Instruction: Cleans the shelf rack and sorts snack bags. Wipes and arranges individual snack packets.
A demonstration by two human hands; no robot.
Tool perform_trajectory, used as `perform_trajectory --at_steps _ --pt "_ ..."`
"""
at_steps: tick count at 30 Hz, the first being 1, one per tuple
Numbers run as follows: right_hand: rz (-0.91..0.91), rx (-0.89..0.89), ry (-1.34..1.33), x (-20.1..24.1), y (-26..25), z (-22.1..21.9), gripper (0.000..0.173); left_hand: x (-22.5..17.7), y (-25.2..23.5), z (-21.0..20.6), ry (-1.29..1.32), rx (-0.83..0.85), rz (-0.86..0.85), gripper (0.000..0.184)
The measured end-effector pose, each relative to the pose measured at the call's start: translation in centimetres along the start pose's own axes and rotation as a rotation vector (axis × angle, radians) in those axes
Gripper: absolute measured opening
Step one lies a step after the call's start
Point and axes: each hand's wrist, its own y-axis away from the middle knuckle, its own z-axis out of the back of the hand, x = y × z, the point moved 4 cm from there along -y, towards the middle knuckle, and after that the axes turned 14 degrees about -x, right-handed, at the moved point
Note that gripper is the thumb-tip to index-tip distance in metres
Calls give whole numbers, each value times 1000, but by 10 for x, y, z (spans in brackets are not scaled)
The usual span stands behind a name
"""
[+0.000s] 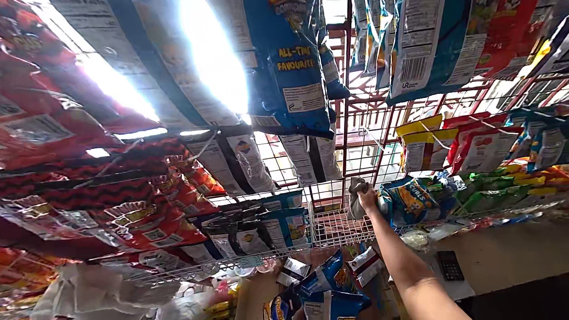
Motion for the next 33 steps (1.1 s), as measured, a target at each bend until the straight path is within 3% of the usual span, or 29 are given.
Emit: perform_trajectory --at_steps 5,10,16,19,23,26,28,33 --pt "103 372 121 4 22 7 45 5 -8 -10 -28 35 -7 54" --pt "135 411 -227 30 70 20 40 -4 -11 -6 29 -8 -11 53" --pt "159 579 -355 23 100 86 47 -15 8 44 113 -207 -15 58" --pt "154 551 -67 -1 92 113 45 -21 14 67 121 -281 -61 57" --pt "240 497 649 -8 83 112 38 -18 19 83 110 -306 -91 58" --pt "255 475 991 8 84 87 68 -17 21 79 129 -299 -78 58" --pt "278 530 1131 17 83 66 77 -16 22 72 145 -303 -59 58" --pt "376 556 1154 20 82 42 43 -16 24 61 109 -331 -31 60"
